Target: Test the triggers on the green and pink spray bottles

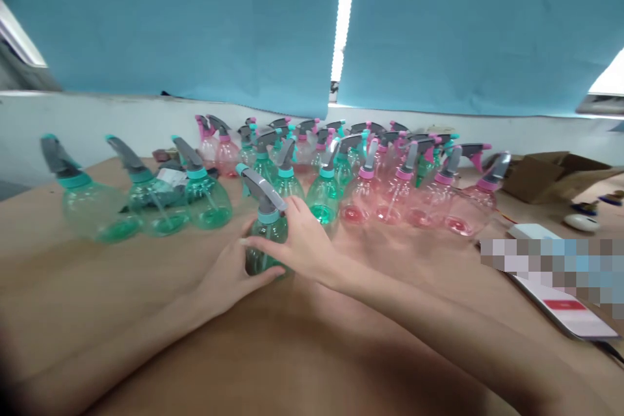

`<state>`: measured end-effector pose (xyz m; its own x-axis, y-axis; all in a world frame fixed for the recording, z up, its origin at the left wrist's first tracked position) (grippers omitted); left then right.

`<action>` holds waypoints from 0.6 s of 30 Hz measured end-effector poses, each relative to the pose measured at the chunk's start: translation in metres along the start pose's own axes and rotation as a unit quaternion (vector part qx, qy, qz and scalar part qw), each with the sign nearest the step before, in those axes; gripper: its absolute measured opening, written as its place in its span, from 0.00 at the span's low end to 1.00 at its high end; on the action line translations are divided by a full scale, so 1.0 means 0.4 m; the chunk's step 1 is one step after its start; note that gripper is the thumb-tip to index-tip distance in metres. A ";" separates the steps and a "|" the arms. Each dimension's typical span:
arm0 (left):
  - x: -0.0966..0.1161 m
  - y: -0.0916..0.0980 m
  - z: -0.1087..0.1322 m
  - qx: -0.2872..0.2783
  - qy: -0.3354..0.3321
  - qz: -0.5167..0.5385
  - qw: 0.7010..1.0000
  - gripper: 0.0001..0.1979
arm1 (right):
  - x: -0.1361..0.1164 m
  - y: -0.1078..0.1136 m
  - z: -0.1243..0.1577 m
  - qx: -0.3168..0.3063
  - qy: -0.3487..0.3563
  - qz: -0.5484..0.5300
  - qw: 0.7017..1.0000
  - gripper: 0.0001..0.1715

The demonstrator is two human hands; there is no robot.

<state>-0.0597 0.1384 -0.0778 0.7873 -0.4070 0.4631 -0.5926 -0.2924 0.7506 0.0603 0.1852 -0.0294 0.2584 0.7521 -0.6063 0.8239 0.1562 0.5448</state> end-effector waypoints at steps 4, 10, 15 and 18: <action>-0.046 0.034 0.014 -0.002 0.004 0.021 1.000 0.42 | -0.014 -0.034 -0.010 -0.013 -0.009 0.038 0.999 0.33; -0.118 0.075 0.049 0.070 0.051 -0.017 0.996 0.34 | 0.007 -0.089 -0.075 0.006 -0.041 0.096 0.994 0.28; -0.111 0.107 0.058 0.147 0.056 -0.026 0.987 0.22 | 0.025 -0.123 -0.124 0.017 -0.043 0.137 0.990 0.25; -0.096 0.098 0.055 0.126 0.038 -0.011 0.991 0.15 | 0.033 -0.138 -0.143 0.023 -0.039 0.160 0.986 0.26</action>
<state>-0.1169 0.1235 -0.0767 0.8055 -0.3343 0.4893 -0.5911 -0.5119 0.6233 -0.0106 0.2231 -0.0342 0.5450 0.7069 -0.4508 0.7152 -0.1114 0.6900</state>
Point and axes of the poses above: each hand's wrist, its own z-axis away from the middle knuckle, its own y-axis out of the back of the hand, x = y × z, the point moved 6 cm from there along -z, towards the middle knuckle
